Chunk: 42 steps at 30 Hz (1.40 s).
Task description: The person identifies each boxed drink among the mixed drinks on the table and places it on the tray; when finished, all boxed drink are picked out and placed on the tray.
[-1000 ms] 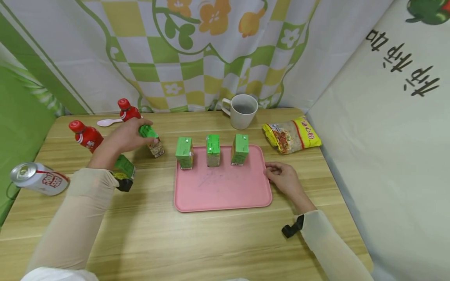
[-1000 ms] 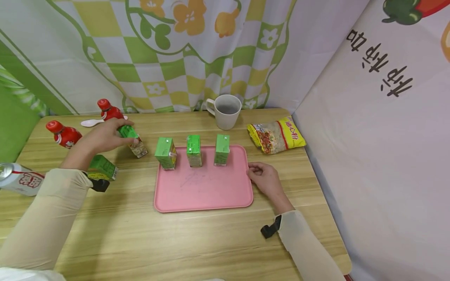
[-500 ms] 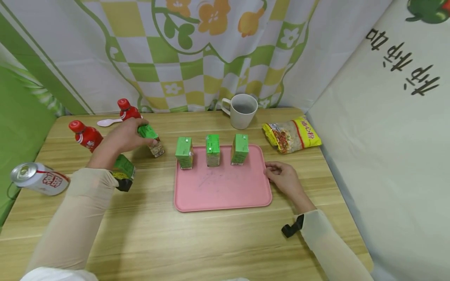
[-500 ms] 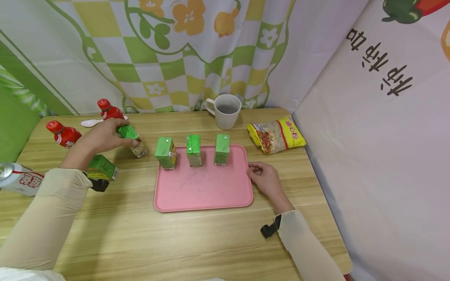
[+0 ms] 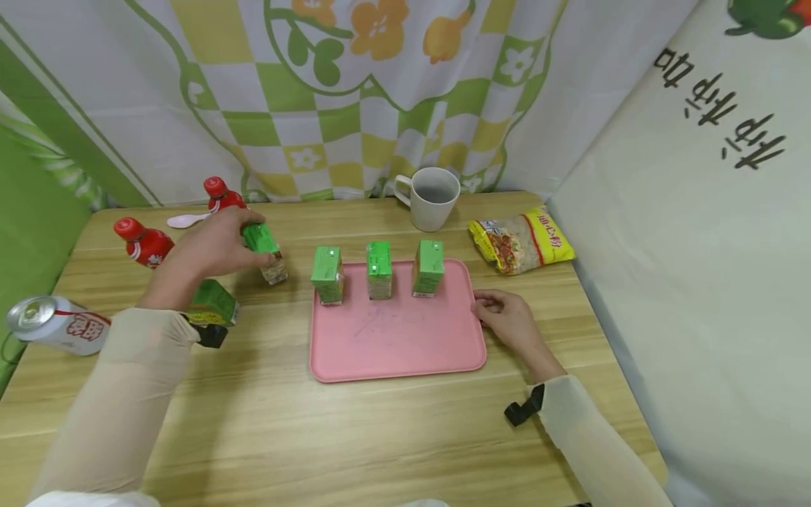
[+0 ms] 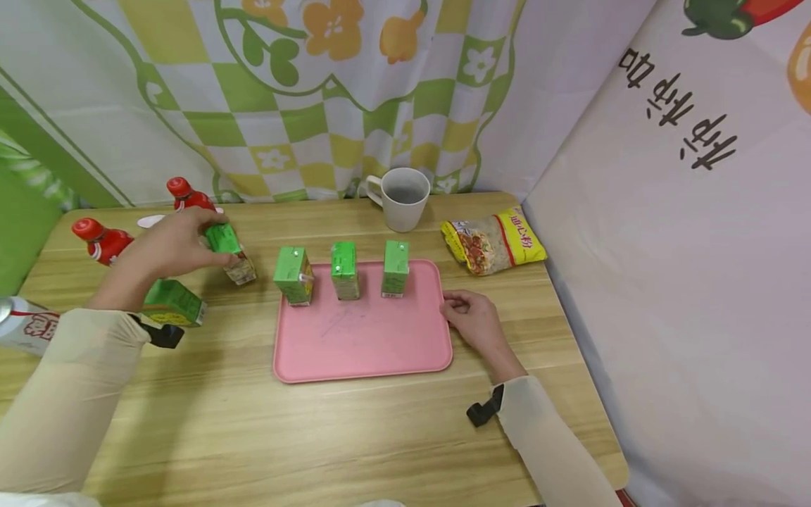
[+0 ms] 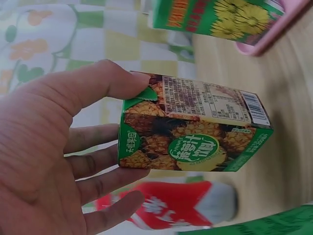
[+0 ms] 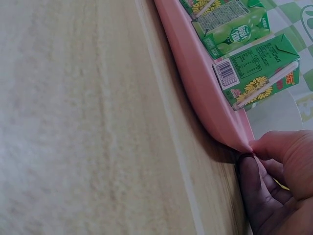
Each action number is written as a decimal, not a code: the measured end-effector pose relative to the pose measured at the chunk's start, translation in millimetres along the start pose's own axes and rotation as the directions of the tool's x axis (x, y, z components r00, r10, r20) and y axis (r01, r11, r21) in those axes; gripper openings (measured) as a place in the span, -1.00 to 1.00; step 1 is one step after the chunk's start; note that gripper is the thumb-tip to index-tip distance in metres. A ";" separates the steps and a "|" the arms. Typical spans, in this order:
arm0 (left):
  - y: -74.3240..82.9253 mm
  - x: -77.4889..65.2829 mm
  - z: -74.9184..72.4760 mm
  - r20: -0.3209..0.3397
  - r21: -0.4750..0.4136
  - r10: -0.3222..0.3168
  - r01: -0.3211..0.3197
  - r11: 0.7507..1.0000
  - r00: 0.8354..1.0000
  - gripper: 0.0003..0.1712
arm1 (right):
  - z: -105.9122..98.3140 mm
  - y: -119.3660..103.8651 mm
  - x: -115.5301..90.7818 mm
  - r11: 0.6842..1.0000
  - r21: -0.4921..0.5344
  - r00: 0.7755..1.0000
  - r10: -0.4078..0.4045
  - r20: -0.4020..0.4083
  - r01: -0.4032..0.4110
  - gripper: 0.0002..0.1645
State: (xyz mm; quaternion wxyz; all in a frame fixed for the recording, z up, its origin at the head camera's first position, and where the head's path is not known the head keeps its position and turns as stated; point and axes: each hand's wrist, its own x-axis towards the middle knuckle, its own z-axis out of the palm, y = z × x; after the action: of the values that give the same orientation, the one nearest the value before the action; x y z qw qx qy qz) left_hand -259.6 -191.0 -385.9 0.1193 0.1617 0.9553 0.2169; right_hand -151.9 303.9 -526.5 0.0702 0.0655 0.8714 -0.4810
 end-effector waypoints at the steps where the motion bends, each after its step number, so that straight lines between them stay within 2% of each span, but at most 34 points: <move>1: 2.8 -2.2 -2.5 -0.011 -0.003 0.015 -0.015 1.000 1.000 -0.14 | 0.0 -0.3 0.1 1.000 -0.002 1.000 -0.003 0.001 0.003 -0.57; 6: 22.6 -17.9 -17.3 -0.050 0.024 0.074 -0.073 0.997 0.996 -0.13 | 0.9 -0.7 0.1 1.000 0.005 1.000 -0.006 0.003 0.006 -0.58; 10: 43.9 -34.2 -28.2 -0.062 0.086 0.081 -0.075 0.993 0.995 -0.08 | 0.9 -0.5 0.3 1.000 0.010 1.000 -0.012 0.004 0.012 -0.58; 15: 70.8 -52.0 -34.3 -0.069 0.117 0.124 -0.116 0.986 0.990 -0.13 | 0.2 -2.1 -0.3 1.000 0.009 1.000 -0.009 0.002 0.009 -0.58; 18: 84.1 -62.8 -33.4 -0.085 0.098 0.179 -0.171 0.980 0.980 -0.21 | 0.4 -2.4 -0.4 1.000 0.008 1.000 -0.006 0.002 0.006 -0.58; 22: 99.8 -74.8 -29.4 -0.115 0.101 0.259 -0.248 0.963 0.959 -0.28 | 0.7 -1.2 0.6 1.000 0.000 1.000 0.002 0.005 -0.002 -0.59; 28: 118.0 -83.3 -16.2 -0.146 0.109 0.362 -0.349 0.931 0.921 -0.31 | -0.1 -0.1 0.3 1.000 0.006 1.000 -0.007 -0.002 0.007 -0.58; 34: 118.7 -86.2 8.4 -0.151 0.106 0.418 -0.405 0.908 0.896 -0.27 | 0.0 -0.9 -0.5 1.000 0.010 1.000 -0.007 0.004 0.007 -0.56; 37: 117.4 -84.7 23.7 -0.137 0.112 0.422 -0.410 0.905 0.896 -0.23 | 0.4 -1.1 0.0 1.000 0.004 1.000 -0.009 0.005 0.009 -0.56; 42: 113.8 -79.2 48.8 -0.083 0.146 0.394 -0.380 0.913 0.915 -0.19 | 1.0 -3.1 0.3 1.000 -0.006 1.000 0.001 0.000 -0.001 -0.56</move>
State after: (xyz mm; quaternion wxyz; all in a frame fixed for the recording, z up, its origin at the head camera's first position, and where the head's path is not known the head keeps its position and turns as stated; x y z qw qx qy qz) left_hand -143.0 -104.1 -364.7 0.0104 0.3429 0.9211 0.1839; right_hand -152.7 301.4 -524.5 0.0706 0.0658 0.8728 -0.4784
